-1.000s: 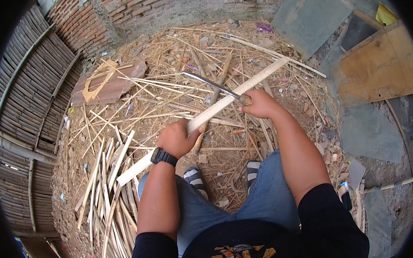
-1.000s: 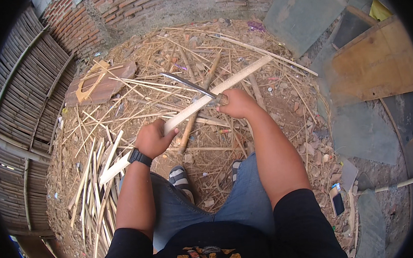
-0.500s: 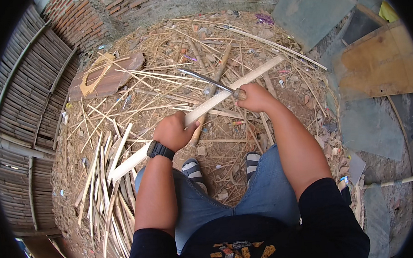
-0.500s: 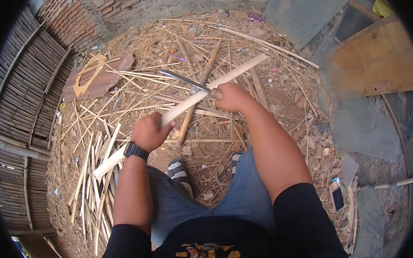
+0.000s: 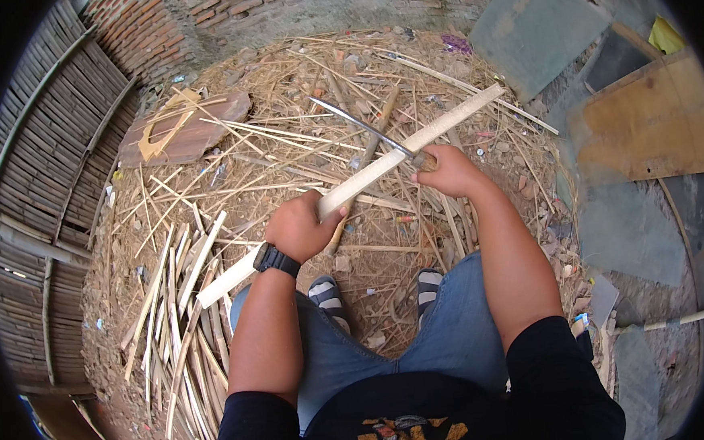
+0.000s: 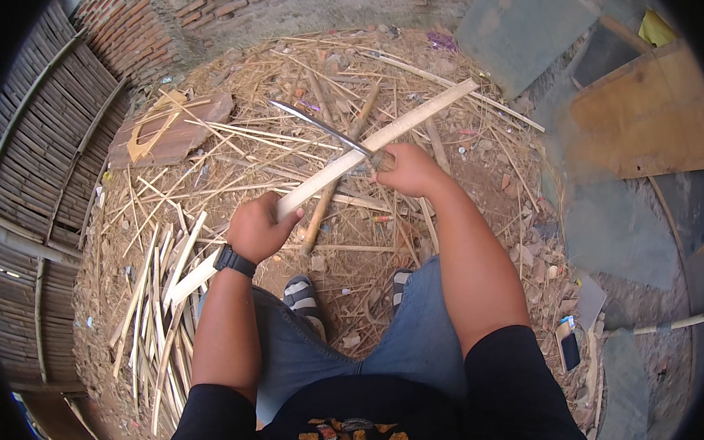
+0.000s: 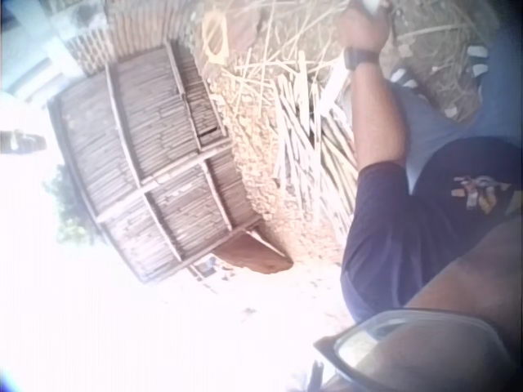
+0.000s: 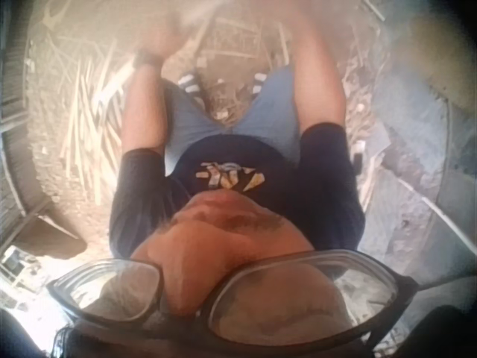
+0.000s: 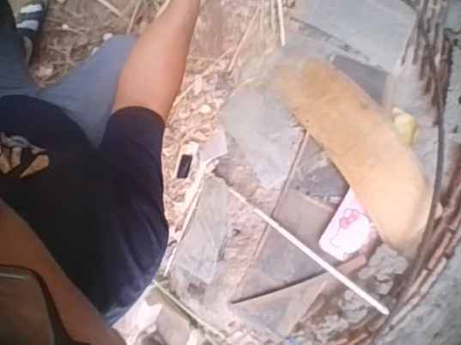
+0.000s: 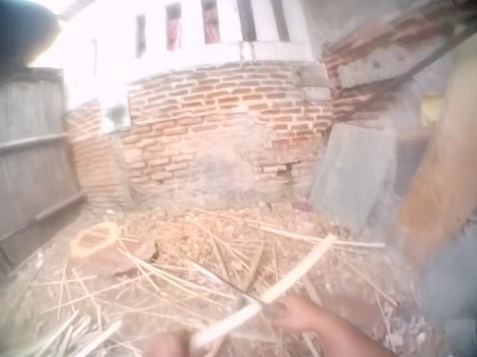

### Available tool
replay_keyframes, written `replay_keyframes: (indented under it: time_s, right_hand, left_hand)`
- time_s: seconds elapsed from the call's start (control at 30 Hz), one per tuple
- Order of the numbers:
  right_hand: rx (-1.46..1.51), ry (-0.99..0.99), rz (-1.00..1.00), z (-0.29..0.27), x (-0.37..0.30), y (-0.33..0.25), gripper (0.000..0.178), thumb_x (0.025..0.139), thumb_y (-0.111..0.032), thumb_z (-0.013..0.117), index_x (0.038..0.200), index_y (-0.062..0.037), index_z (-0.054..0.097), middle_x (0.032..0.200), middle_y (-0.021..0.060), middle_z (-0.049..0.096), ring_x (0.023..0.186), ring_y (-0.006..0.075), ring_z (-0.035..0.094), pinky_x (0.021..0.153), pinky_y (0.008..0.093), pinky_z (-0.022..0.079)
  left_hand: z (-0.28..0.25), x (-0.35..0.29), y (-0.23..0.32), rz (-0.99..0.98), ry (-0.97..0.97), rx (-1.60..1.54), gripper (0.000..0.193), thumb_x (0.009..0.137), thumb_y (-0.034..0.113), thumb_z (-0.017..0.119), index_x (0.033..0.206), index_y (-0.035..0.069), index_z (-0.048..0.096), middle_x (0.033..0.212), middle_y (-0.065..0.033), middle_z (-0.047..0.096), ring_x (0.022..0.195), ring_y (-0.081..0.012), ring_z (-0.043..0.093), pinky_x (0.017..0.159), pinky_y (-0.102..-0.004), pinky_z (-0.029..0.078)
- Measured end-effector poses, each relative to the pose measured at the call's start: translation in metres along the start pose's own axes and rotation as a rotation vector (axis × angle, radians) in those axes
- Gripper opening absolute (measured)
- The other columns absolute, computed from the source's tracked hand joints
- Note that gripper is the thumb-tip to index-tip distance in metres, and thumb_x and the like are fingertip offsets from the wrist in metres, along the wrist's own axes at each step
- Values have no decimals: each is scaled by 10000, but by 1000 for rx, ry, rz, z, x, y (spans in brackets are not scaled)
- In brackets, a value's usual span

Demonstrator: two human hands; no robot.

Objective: The person sits on the ground and uses a curved knife to shave thin strips off a long piece of bamboo. They hold the bamboo with their left hand and repeatedly draw the knife along its length to remove the outer layer, creating a pile of shavings on the floor.

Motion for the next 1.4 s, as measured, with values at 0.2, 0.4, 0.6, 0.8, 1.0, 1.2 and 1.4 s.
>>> replay_keyframes:
  time_s: [0.2, 0.4, 0.6, 0.8, 1.0, 1.2, 1.4]
  right_hand:
    - [20, 3, -19, 0, 0, -2, 674, 822, -280, 853, 1376, 35, 633, 1269, 259, 712, 1180, 336, 684, 1040, 394, 497]
    - [41, 105, -24, -11, -3, -3, 667, 824, -301, 835, 1376, 17, 636, 1242, 277, 710, 1161, 372, 696, 1006, 410, 529]
    - [-165, 44, -48, -17, -16, -37, 559, 838, -310, 815, 1300, -24, 684, 1087, 256, 738, 1039, 399, 715, 923, 451, 554]
    - [-128, 245, 99, -33, -10, -8, 497, 851, -326, 795, 1255, -50, 702, 951, 215, 738, 931, 393, 720, 856, 481, 558]
    - [-300, 154, -108, -17, -28, -60, 454, 865, -338, 787, 1213, -56, 709, 940, 223, 740, 944, 410, 718, 835, 492, 558]
    - [-63, 354, 77, -38, -11, -1, 431, 881, -312, 781, 1184, -16, 701, 1001, 230, 751, 987, 407, 725, 878, 470, 556]
    - [-336, 85, -81, -10, -27, -68, 445, 867, -343, 790, 1219, -84, 709, 1071, 211, 750, 1031, 410, 713, 906, 472, 558]
  left_hand:
    - [-2, -1, 0, -4, -23, -12, 527, 899, 552, 737, 925, 28, 695, 770, -208, 715, 757, -411, 721, 708, -506, 572]
    - [5, 1, 5, -24, -55, -80, 571, 912, 585, 715, 942, 15, 701, 774, -211, 716, 763, -408, 725, 710, -503, 575]
    - [1, 2, -4, -6, 5, -115, 571, 902, 574, 738, 904, 6, 682, 761, -208, 708, 736, -403, 713, 688, -493, 565]
    - [-7, 2, -6, 28, 110, -89, 465, 871, 455, 819, 864, 14, 673, 702, -195, 682, 667, -389, 689, 629, -474, 534]
    - [-12, -1, -7, 23, 214, -77, 424, 862, 431, 829, 873, 41, 664, 704, -180, 686, 681, -399, 690, 627, -491, 531]
    - [-20, -1, -8, -5, 253, -42, 383, 856, 399, 833, 894, 58, 662, 722, -178, 696, 695, -409, 690, 634, -497, 531]
    - [-19, -1, -7, 4, 293, -62, 366, 854, 382, 834, 882, 58, 665, 730, -183, 697, 706, -411, 692, 641, -493, 535]
Point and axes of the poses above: each hand's wrist, its own x-axis towards the middle knuckle, its own z-axis out of the palm, y = z × x, the point moved 5 cm from there along x, towards the middle knuckle
